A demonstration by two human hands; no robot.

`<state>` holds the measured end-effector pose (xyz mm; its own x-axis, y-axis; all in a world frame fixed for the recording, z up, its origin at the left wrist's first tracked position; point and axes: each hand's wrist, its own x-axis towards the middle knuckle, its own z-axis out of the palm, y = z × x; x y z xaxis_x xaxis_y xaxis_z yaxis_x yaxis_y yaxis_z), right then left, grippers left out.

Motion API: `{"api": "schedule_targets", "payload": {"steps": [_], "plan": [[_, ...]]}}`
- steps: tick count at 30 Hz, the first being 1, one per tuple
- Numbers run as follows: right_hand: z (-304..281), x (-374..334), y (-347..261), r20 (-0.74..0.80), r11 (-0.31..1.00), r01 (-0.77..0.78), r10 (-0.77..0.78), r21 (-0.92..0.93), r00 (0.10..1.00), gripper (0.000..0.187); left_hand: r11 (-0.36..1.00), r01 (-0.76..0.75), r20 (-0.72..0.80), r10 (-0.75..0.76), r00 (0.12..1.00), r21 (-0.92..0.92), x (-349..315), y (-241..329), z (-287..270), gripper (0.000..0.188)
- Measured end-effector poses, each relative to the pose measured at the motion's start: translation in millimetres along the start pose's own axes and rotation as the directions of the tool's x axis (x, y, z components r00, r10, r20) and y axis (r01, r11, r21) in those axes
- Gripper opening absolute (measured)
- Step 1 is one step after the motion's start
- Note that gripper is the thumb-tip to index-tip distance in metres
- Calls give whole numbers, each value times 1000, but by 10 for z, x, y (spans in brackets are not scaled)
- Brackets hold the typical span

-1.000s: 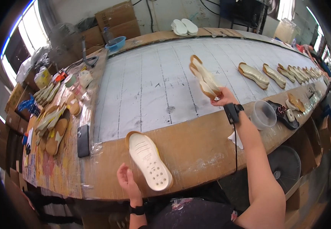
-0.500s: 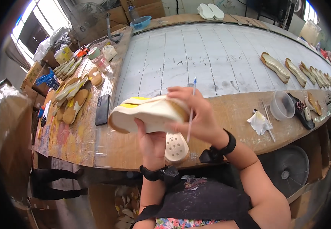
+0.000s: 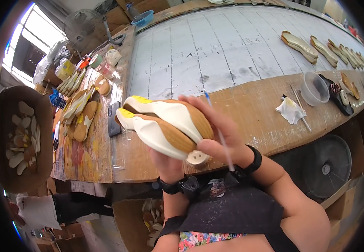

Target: Marking and stacking shoe sole components on a production line.

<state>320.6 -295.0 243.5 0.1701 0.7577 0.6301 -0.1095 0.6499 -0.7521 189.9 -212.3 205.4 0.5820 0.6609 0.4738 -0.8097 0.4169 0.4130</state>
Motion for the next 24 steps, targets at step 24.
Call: {"api": "schedule_targets", "payload": {"steps": [24], "plan": [[-67,-74,-284,-138,936,-271,244,-224,960,42,904,289,-277,-203,939,315,-206,22,289,39]]}}
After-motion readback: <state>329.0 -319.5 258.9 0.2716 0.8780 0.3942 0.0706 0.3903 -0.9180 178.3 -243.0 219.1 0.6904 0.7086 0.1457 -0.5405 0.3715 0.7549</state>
